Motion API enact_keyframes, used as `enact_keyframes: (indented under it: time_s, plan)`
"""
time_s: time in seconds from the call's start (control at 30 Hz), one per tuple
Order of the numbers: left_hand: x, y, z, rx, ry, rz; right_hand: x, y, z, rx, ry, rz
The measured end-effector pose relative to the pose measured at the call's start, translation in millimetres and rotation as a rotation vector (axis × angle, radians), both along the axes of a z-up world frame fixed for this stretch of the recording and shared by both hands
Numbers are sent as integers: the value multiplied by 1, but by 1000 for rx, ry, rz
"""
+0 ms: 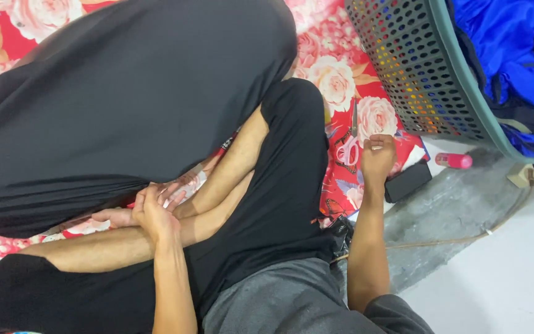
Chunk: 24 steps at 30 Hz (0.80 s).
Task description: The person fits a black fabric cover onto a motorcycle seat, trims it with scissors, and cleans the surface with a sponge.
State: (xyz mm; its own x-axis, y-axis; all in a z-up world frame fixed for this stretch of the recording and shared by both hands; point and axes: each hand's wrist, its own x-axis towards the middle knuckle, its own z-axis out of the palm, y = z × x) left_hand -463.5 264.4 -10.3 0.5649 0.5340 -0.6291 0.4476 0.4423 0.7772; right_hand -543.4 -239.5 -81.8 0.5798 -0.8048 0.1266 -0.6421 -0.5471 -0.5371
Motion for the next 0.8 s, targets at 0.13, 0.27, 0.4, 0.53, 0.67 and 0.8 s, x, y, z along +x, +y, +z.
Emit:
enact_keyframes:
  time_s: [0.13,0.27,0.4,0.53,0.67,0.8]
  plan:
    - [0,5,-3,5,-10,-12,-8,7,5,-42,55,95]
    - [1,5,-2,13,-22,-52,-23,2,12,-71,102,98]
    - [-2,6,-3,58,-33,-91,-47,-21,0,17,213,49]
    - [-6,12,-17,77,-51,-86,-59,-33,-4,76,286,12]
    - [-2,9,-14,67,-73,-67,-18,19,54,-17,-71,353]
    - [-2,6,-18,61,-104,-26,37,73,79,59,-179,579]
